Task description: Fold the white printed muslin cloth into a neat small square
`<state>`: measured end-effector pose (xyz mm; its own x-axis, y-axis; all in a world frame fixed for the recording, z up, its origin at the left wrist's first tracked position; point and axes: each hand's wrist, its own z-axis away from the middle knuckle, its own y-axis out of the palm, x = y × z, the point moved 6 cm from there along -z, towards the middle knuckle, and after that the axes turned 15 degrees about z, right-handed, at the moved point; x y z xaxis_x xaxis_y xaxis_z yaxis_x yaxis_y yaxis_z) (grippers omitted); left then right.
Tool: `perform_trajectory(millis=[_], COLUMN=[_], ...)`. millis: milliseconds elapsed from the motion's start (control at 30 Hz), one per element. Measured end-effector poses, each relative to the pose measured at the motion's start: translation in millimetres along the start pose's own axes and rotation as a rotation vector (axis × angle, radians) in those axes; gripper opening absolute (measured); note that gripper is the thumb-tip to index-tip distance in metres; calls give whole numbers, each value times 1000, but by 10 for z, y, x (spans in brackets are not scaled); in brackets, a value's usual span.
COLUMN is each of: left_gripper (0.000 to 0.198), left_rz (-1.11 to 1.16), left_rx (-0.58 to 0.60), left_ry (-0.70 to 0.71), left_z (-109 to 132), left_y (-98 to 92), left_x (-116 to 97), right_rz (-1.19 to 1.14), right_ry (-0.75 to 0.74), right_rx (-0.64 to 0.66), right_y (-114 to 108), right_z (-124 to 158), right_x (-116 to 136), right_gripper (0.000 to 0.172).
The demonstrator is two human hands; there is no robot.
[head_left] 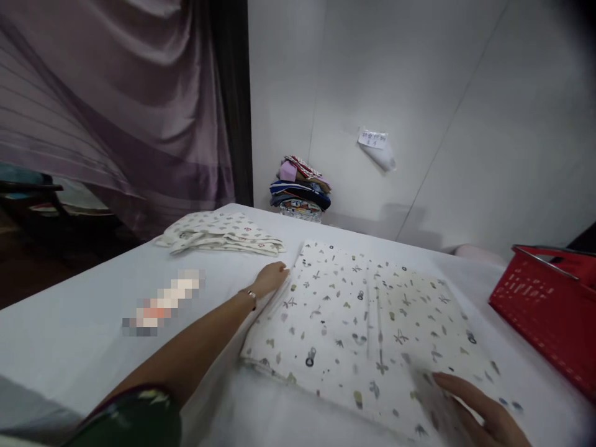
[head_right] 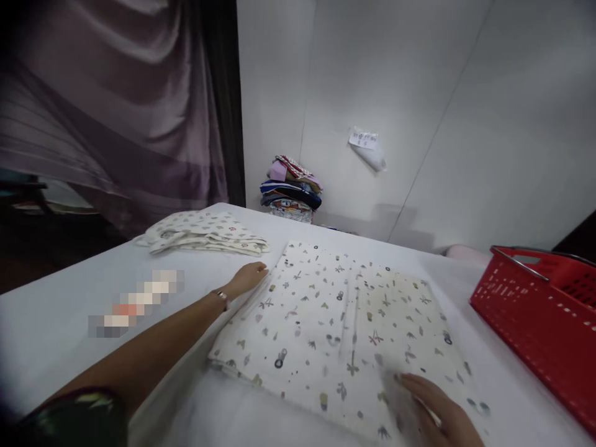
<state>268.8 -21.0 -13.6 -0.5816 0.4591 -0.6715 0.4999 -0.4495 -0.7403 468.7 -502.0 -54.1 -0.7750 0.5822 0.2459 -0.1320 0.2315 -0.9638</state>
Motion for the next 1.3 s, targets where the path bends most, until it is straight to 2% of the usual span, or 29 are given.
perform_trajectory(millis=[100,200,300,400,500,633,767,867,1000,1133,1300], left_gripper=[35,38,39,45,43,27,28,27,47,46,54], left_rz=[17,48,88,126,285,464,443,414,308,189,129], left_rx=[6,16,3,-26,2,18,43,57,14,-7,15], left_ry=[-90,-129,-90,6,78,-7,-87,-99,-57,45,200], left_z=[-464,-682,-667,-571,-603,-926,-1235,-1351,-1459,-1569,-1721], left_y=[174,356,507,595,624,553,519,541,522,512,609], left_x=[-59,-138,-257,-382,-415,-215,-38,-38,-132,-211,-262], right_rz=[-42,-83,-124,-70,118,276,309,321,321,313,296], right_ry=[-159,-269,-271,-236,-274,-281,-280,-282,-290,-293,-297], right_rx=[130,187,152,41,-25,-37,-31,-45,-90,-108,-119], right_y=[-1,78,248,488,772,1007,1033,1021,998,968,962], right_z=[-477,-1024,-1684,-2302,-2640,-2684,-2635,-2640,-2638,-2615,-2611], right_x=[750,1324,1637,1807,1947,1987,1961,1954,1967,1989,1997], right_gripper=[45,44,44,46,47,48,49,49,47,46,45])
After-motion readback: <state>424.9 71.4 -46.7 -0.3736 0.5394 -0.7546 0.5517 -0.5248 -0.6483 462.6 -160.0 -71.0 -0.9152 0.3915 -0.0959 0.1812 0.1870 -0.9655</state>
